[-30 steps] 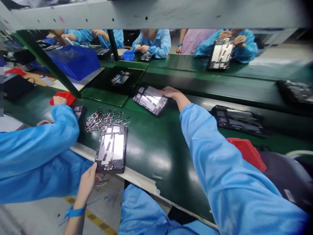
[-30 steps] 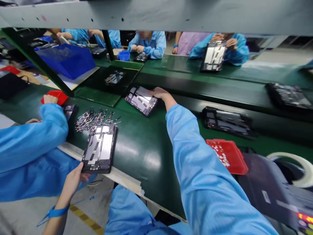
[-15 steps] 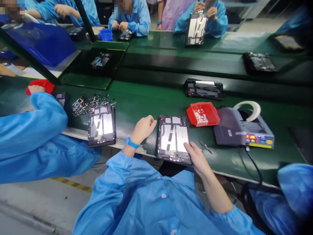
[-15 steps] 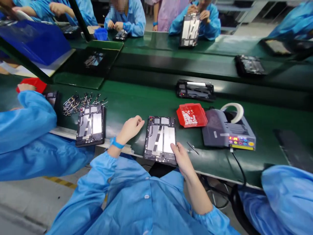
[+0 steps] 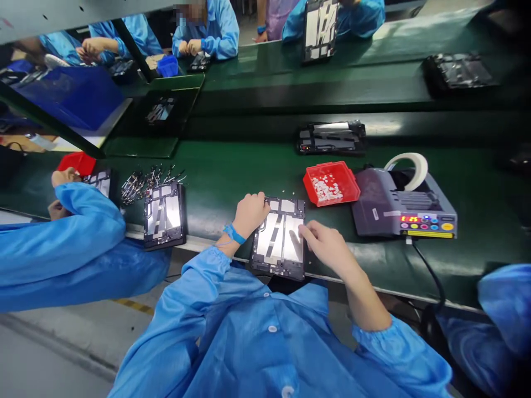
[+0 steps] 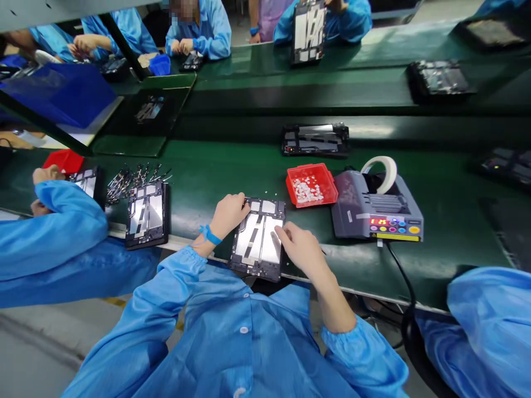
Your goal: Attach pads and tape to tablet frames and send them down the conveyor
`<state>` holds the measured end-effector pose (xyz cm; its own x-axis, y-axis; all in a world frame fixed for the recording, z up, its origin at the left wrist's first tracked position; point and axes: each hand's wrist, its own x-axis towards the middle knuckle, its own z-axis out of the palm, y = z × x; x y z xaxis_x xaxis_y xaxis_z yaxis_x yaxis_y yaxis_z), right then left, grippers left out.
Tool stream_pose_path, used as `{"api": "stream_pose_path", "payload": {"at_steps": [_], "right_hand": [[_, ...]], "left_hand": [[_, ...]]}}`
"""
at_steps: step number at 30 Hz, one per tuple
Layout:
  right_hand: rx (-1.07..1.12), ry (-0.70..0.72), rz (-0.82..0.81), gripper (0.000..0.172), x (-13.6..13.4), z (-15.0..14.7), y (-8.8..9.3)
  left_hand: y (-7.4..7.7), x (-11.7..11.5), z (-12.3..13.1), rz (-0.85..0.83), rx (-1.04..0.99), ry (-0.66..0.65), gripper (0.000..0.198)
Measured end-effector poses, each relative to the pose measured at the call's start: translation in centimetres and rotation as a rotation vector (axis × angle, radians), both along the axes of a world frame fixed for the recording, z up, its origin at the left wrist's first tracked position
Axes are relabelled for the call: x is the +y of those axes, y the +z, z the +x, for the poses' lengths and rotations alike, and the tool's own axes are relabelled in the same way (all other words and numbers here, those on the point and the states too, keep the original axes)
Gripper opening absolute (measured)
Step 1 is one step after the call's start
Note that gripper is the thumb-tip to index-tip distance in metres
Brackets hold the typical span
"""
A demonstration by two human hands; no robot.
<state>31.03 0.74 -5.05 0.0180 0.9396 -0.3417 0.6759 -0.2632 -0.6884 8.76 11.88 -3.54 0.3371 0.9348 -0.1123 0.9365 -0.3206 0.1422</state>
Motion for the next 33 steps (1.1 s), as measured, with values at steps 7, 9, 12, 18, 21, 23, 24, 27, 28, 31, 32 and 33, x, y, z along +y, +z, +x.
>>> {"api": "stream_pose_path", "payload": {"at_steps": [7, 9, 12, 18, 21, 23, 24, 27, 28, 31, 32, 33], "right_hand": [[0.109, 0.093, 0.431, 0.020, 7.3, -5.2, -2.0], [0.085, 0.125, 0.471, 0.024, 8.5, -6.2, -2.6], [0.076, 0.146, 0.475, 0.029, 8.9, -6.7, -3.2], [0.090, 0.163, 0.469, 0.037, 9.1, -6.2, -3.5], [0.080, 0.198, 0.447, 0.036, 9.6, -6.1, -3.4], [0.071, 0.218, 0.441, 0.031, 9.9, -6.0, -3.5], [0.073, 0.227, 0.445, 0.029, 10.0, -5.9, -3.5], [0.083, 0.236, 0.470, 0.026, 10.0, -5.9, -3.6], [0.075, 0.227, 0.485, 0.027, 9.9, -5.8, -3.6], [0.027, 0.186, 0.537, 0.032, 9.4, -5.9, -3.5], [0.018, 0.186, 0.550, 0.032, 9.2, -6.0, -3.5], [0.016, 0.196, 0.558, 0.032, 9.0, -6.1, -3.4]], "left_hand": [[-1.7, -2.8, -0.1, 0.152, -0.342, 0.235, 0.018], [-2.1, -3.1, -0.1, 0.122, -0.442, 0.323, 0.017], [-2.5, -3.3, 0.1, 0.098, -0.507, 0.388, 0.017], [-2.8, -3.3, 0.0, 0.094, -0.503, 0.379, 0.021], [-2.8, -3.4, 0.0, 0.105, -0.482, 0.364, 0.023], [-2.8, -3.4, 0.0, 0.115, -0.473, 0.359, 0.023], [-2.8, -3.4, 0.1, 0.118, -0.471, 0.359, 0.024], [-2.8, -3.4, 0.1, 0.117, -0.477, 0.369, 0.023], [-2.7, -3.5, 0.1, 0.114, -0.480, 0.377, 0.023], [-2.5, -3.5, 0.2, 0.108, -0.481, 0.403, 0.024], [-2.4, -3.5, 0.2, 0.105, -0.478, 0.405, 0.024], [-2.4, -3.5, 0.2, 0.102, -0.476, 0.404, 0.024]]}}
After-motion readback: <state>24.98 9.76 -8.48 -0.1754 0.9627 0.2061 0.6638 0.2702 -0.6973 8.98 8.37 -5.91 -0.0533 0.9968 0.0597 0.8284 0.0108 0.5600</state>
